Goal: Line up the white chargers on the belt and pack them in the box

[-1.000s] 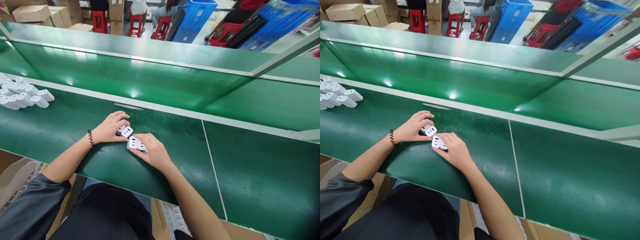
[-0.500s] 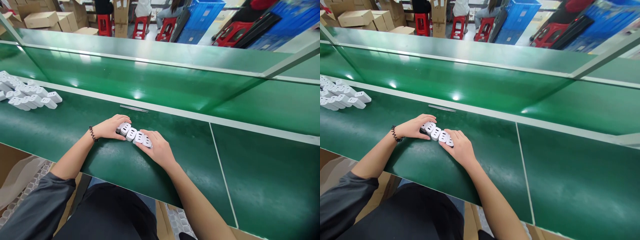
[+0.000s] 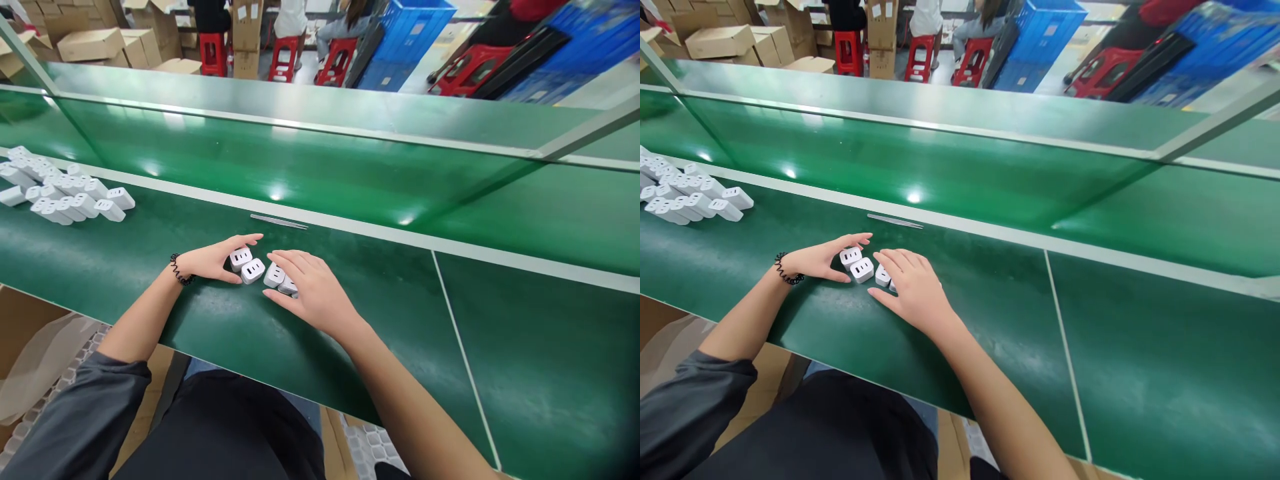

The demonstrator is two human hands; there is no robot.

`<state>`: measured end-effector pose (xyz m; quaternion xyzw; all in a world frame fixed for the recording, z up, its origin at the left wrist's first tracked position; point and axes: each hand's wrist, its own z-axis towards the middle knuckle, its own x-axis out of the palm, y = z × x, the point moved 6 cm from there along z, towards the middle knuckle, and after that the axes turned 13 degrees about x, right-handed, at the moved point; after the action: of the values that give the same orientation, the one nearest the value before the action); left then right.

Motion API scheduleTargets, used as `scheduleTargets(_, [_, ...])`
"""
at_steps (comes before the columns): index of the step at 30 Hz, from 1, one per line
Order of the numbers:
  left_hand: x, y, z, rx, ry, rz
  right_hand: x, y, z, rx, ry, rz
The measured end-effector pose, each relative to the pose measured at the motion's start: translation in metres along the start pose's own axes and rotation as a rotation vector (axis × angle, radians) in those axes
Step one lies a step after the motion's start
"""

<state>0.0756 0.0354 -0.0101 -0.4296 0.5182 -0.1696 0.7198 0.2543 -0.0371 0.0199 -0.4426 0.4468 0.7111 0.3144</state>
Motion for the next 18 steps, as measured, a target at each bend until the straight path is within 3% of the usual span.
scheduleTargets(5, [-0.002, 0.006, -0.011, -0.051, -0.047, 0.033, 0.009, 0.019, 0.028, -0.008, 0.114, -0.096])
scheduleTargets(11, [0.005, -0.005, 0.000, -0.006, -0.185, 0.165, 0.023, 0.035, 0.054, -0.120, 0.284, -0.110])
scheduleTargets(14, [0.007, -0.006, 0.001, -0.011, -0.187, 0.185, 0.025, 0.041, 0.061, -0.013, 0.320, -0.133])
scheduleTargets(18, [0.006, -0.004, -0.008, -0.056, -0.158, 0.208, 0.022, 0.049, 0.059, 0.200, 0.238, -0.242])
